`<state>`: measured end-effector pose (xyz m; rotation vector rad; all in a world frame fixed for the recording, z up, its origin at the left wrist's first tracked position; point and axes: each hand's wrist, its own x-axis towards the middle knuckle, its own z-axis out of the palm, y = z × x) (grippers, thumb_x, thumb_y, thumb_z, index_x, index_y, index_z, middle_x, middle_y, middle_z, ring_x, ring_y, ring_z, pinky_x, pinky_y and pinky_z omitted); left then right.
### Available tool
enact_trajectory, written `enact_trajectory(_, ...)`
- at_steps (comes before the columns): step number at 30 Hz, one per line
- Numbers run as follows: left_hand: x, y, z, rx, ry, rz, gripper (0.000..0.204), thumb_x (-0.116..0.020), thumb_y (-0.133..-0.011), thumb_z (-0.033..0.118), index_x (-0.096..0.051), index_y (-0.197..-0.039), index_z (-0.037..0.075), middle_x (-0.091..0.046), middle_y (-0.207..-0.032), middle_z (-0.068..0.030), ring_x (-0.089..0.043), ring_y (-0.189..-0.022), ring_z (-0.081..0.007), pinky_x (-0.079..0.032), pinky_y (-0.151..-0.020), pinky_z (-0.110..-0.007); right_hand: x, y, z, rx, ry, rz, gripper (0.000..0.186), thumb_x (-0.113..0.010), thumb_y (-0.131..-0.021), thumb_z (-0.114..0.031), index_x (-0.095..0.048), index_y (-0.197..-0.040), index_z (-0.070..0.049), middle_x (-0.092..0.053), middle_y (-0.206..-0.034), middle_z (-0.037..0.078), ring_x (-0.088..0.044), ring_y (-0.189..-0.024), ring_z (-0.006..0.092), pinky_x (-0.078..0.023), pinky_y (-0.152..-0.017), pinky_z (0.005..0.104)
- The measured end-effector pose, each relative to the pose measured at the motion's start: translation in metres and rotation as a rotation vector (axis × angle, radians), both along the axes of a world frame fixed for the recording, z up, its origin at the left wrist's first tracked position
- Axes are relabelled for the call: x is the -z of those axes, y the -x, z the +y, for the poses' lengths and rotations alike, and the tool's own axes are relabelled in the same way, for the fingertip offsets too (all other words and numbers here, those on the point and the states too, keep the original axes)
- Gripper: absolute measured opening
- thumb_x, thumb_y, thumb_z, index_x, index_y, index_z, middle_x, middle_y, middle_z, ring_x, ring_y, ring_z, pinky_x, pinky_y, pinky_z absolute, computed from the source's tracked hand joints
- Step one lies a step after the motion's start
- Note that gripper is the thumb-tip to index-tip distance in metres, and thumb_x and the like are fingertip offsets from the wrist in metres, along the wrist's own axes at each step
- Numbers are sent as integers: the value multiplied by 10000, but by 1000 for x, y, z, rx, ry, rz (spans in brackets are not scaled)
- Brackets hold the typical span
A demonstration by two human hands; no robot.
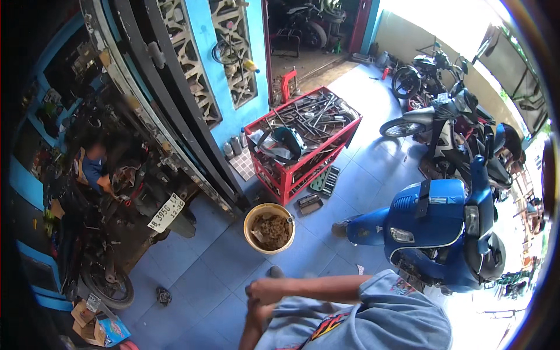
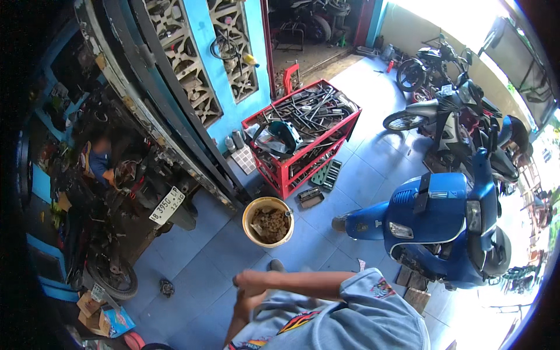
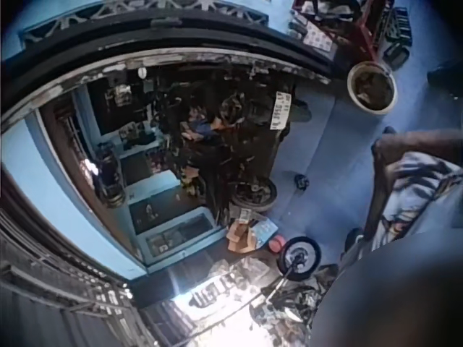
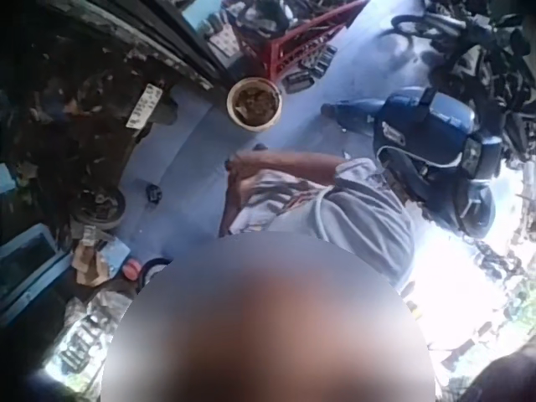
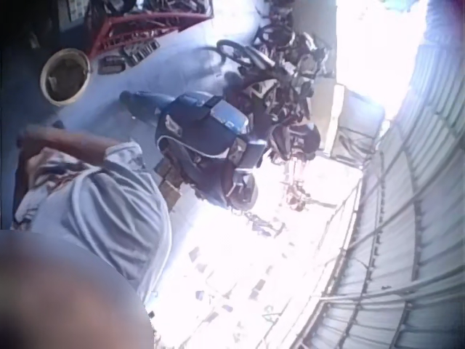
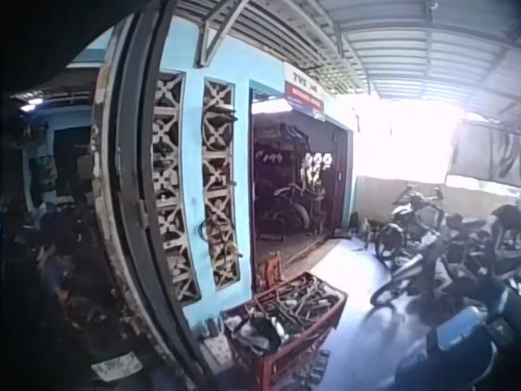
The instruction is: The recorder is repairing a motorcycle, specifically removing parts of the bodywork or seat assembly.
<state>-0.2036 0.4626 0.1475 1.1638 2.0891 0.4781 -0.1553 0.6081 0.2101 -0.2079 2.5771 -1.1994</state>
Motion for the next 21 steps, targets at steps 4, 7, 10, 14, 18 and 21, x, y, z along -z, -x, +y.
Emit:
enact_trajectory(4, 9, 86, 55, -76, 143, 167, 534, -717, -785, 371, -611, -1109, -40, -650, -1068, -249, -633, -995, -380, -504, -859, -442, -51, -35, 119, 554, 18, -143, 398, -587, -694, -12, -637, -1089, -5, -660, -1020, 232, -640, -937, 384, -513, -810, 430)
enact_trajectory(7, 50, 142, 41, -287, 172, 48, 520, -703, -794, 362, -627, -1049, -85, -655, -1000, -293, -632, -984, -401, -497, -859, -425, -27, -83, 190, 823, -113, -227, 333, -545, -745, -52, -659, -1058, -44, -665, -992, 213, -637, -958, 378, -513, -828, 454)
enact_trajectory(10, 98, 177, -18, -694, 240, -112, 298, -661, -863, 249, -632, -877, -47, -656, -770, -185, -654, -682, -317, -510, -599, -388, 11, -122, 257, 916, -170, -283, 249, -572, -736, -118, -706, -943, -88, -680, -846, 197, -660, -825, 383, -530, -765, 461)
enact_trajectory(14, 86, 148, -10, -1290, 349, -250, 202, -618, -904, 147, -583, -770, 0, -554, -627, -60, -557, -460, -178, -431, -384, -293, 59, -160, 383, 1009, -291, -273, 241, -642, -716, -166, -719, -934, -100, -674, -798, 199, -670, -742, 371, -546, -683, 444)
enact_trajectory(18, 46, 74, 62, -1274, 438, -293, 177, -633, -893, 143, -597, -855, -26, -576, -638, -71, -577, -491, -171, -462, -405, -295, 64, -136, 538, 1398, -427, 191, 124, -633, -807, -154, -661, -789, -35, -634, -676, 199, -627, -628, 401, -504, -575, 469)
enact_trajectory(21, 18, 52, 138, -634, 430, -322, 218, -648, -883, 153, -615, -962, -48, -614, -681, -85, -596, -518, -161, -486, -434, -286, 58, -102, 622, 1500, -520, 178, 213, -600, -835, -172, -621, -978, -15, -641, -841, 235, -628, -806, 404, -505, -720, 475)
